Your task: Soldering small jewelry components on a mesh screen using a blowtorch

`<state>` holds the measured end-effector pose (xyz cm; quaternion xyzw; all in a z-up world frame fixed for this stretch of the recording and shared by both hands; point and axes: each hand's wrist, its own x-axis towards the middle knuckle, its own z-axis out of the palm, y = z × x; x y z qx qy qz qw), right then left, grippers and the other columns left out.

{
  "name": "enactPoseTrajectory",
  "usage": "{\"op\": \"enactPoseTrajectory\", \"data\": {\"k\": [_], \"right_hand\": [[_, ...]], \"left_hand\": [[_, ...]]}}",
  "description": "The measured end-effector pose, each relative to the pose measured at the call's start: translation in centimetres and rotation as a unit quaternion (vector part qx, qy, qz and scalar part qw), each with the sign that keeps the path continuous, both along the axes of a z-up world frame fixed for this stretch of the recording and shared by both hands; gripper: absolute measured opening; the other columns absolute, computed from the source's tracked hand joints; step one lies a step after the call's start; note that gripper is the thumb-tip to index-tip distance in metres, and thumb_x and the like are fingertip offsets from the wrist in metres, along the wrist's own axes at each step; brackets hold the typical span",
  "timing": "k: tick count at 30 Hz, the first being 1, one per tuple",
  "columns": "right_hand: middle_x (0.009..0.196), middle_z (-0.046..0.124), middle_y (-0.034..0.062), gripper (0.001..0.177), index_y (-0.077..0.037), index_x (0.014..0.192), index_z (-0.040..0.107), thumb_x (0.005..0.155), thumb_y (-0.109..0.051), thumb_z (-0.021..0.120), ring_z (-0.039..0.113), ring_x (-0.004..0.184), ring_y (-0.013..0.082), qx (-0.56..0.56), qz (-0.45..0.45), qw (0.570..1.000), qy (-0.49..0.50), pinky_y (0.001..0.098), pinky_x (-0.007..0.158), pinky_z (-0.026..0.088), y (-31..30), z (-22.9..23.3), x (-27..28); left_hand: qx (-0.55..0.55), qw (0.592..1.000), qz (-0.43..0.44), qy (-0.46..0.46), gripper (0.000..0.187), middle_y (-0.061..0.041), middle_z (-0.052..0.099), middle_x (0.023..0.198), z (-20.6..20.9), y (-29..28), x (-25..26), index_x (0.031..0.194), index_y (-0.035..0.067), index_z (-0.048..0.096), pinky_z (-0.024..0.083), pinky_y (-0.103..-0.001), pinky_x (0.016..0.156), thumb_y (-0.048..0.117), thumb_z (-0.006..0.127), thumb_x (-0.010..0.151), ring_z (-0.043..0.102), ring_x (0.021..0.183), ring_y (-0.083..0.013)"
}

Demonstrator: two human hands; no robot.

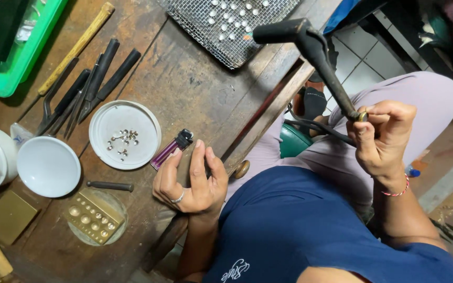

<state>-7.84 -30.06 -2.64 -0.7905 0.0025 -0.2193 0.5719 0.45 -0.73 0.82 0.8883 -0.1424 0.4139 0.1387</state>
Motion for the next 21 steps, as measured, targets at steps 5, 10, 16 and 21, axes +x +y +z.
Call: {"op": "enactPoseTrajectory", "data": {"k": [5,10,16,21], "right_hand": [[0.078,0.034,0.0111,0.021,-0.012,0.121,0.026,0.116,-0.022,0.044,0.038,0.047,0.0185,-0.008,-0.095,0.995,0.016,0.0297,0.048,0.037,-0.6,0.4,0.0],[0.070,0.023,0.0060,0.022,-0.018,0.118,0.021,0.117,-0.029,0.040,0.031,0.041,0.0166,0.017,-0.114,0.993,-0.020,0.0290,0.042,0.030,0.2,1.0,1.5],[0.107,0.044,0.0182,0.025,-0.007,0.125,0.031,0.112,-0.015,0.051,0.052,0.063,0.0172,0.037,-0.086,0.996,-0.014,0.0274,0.058,0.057,1.9,-1.1,1.4],[0.068,0.064,0.0132,0.026,0.005,0.116,0.049,0.101,-0.012,0.064,0.051,0.042,0.0167,-0.060,-0.013,0.997,-0.037,0.0259,0.043,0.040,1.7,-2.5,1.6]], "left_hand": [[-0.001,1.000,-0.004,0.001,0.018,-0.012,0.060,0.110,-0.2,0.1,-0.1,0.103,0.013,0.080,0.056,-0.044,0.080,0.026,0.068,0.101,0.063,0.091,-0.0292],[0.006,1.000,-0.003,0.002,0.017,-0.011,0.060,0.111,0.0,-0.2,-0.2,0.102,0.012,0.080,0.056,-0.044,0.083,0.025,0.068,0.101,0.064,0.093,-0.0293],[0.014,1.000,0.009,0.000,0.012,-0.012,0.061,0.109,0.1,-0.5,-0.1,0.102,0.013,0.079,0.054,-0.045,0.085,0.021,0.071,0.099,0.065,0.097,-0.0278],[0.012,0.995,-0.027,-0.091,0.013,-0.015,0.066,0.098,-0.7,0.0,1.0,0.094,0.012,0.082,0.053,-0.047,0.075,0.022,0.074,0.096,0.068,0.085,-0.0338]]}}
